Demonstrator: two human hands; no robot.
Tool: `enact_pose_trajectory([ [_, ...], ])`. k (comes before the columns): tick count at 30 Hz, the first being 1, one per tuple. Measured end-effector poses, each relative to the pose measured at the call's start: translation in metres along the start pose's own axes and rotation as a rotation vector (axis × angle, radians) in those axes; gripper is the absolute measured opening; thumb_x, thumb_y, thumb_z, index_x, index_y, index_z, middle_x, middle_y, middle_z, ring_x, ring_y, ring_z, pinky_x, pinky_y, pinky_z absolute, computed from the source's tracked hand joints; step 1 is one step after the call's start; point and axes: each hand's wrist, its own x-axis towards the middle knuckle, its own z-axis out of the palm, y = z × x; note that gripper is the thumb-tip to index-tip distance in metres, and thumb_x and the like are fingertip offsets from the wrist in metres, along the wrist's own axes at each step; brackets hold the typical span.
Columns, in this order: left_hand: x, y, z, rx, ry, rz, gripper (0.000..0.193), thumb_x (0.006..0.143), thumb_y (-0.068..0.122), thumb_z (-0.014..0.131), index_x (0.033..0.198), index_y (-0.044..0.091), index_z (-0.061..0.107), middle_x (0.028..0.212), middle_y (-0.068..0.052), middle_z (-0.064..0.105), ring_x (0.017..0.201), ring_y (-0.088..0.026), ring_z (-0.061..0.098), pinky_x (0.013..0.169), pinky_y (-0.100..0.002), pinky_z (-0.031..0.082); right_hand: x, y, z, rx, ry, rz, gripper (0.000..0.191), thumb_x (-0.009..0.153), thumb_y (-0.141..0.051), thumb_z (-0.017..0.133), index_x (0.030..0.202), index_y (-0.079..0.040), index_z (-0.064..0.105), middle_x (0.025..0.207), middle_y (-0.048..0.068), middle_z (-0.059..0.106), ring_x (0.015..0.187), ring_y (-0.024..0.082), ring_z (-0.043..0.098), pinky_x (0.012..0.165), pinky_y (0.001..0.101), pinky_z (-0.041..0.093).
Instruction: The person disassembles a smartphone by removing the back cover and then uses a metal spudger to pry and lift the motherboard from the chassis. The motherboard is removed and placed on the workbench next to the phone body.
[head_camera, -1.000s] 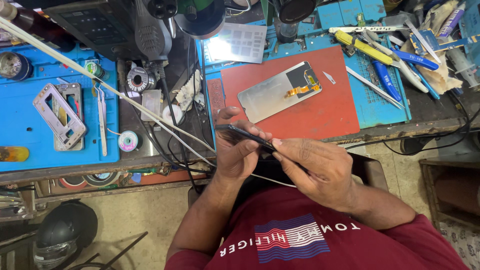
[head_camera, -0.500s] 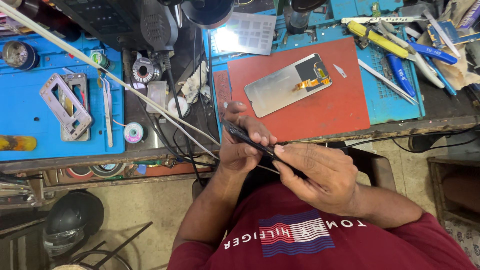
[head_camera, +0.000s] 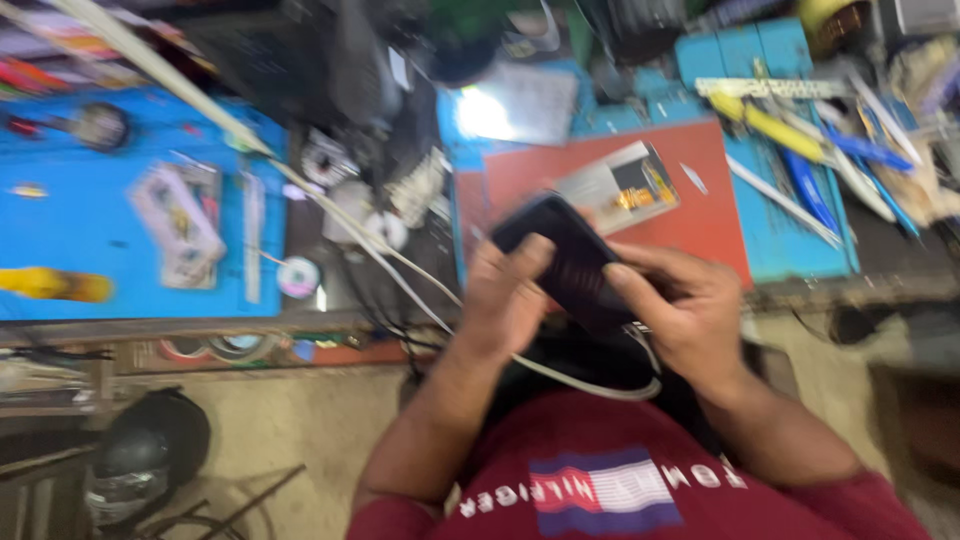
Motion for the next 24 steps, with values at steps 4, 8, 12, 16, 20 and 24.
enact_pose_trajectory([
  [4, 0.005, 0.005, 0.017, 0.134, 0.061, 0.075, 0.031, 0.102, 0.009, 0.073, 0.13, -0.005, 0.066, 0.122, -0.012, 0.072, 0.111, -0.021, 0.069, 0.102, -0.039, 0.055, 0.01, 0.015, 0.0, 0.073, 0.034, 0.078, 0.028, 0.096, -0.003, 0.071, 0.122, 0.006, 0.071, 0.11, 0.013, 0.075, 0.095, 0.015, 0.072, 0.087, 0.0259, 0.057],
  [8, -0.001, 0.01, 0.018, 0.113, 0.023, 0.062, 0.024, 0.103, 0.01, 0.072, 0.123, -0.003, 0.07, 0.116, -0.01, 0.073, 0.11, -0.019, 0.07, 0.101, -0.035, 0.056, 0.007, 0.017, 0.006, 0.12, 0.026, 0.044, 0.032, 0.097, 0.0, 0.071, 0.128, 0.007, 0.069, 0.111, 0.013, 0.073, 0.098, 0.015, 0.069, 0.089, 0.0251, 0.055],
  [12, -0.007, 0.011, 0.02, 0.119, 0.004, 0.085, 0.019, 0.103, 0.008, 0.075, 0.119, -0.002, 0.07, 0.111, -0.009, 0.073, 0.107, -0.018, 0.07, 0.098, -0.033, 0.057, 0.005, 0.014, 0.011, 0.061, 0.032, -0.023, 0.033, 0.097, 0.002, 0.07, 0.13, 0.006, 0.069, 0.115, 0.013, 0.072, 0.102, 0.014, 0.068, 0.092, 0.0245, 0.054],
  [16, -0.009, 0.008, 0.023, 0.143, 0.023, 0.104, 0.02, 0.097, 0.005, 0.079, 0.115, -0.001, 0.072, 0.108, -0.008, 0.074, 0.103, -0.016, 0.071, 0.094, -0.032, 0.059, 0.004, 0.008, 0.016, 0.038, 0.072, 0.001, 0.031, 0.096, 0.001, 0.071, 0.127, 0.005, 0.071, 0.116, 0.015, 0.073, 0.101, 0.015, 0.069, 0.089, 0.0254, 0.055],
  [20, -0.008, 0.007, 0.027, 0.131, 0.026, 0.131, 0.017, 0.097, 0.004, 0.079, 0.112, 0.0, 0.073, 0.106, -0.008, 0.075, 0.1, -0.015, 0.071, 0.092, -0.031, 0.059, 0.005, 0.001, 0.02, 0.041, 0.09, -0.015, 0.029, 0.095, 0.002, 0.072, 0.123, 0.005, 0.071, 0.116, 0.015, 0.073, 0.102, 0.016, 0.07, 0.091, 0.0261, 0.056],
  [24, -0.008, 0.007, 0.03, 0.125, 0.034, 0.13, 0.014, 0.098, 0.004, 0.079, 0.11, 0.0, 0.073, 0.104, -0.008, 0.075, 0.098, -0.015, 0.072, 0.089, -0.032, 0.059, 0.005, -0.001, 0.023, 0.012, 0.081, -0.09, 0.029, 0.094, 0.002, 0.071, 0.122, 0.005, 0.07, 0.119, 0.014, 0.073, 0.106, 0.016, 0.07, 0.094, 0.0258, 0.056],
])
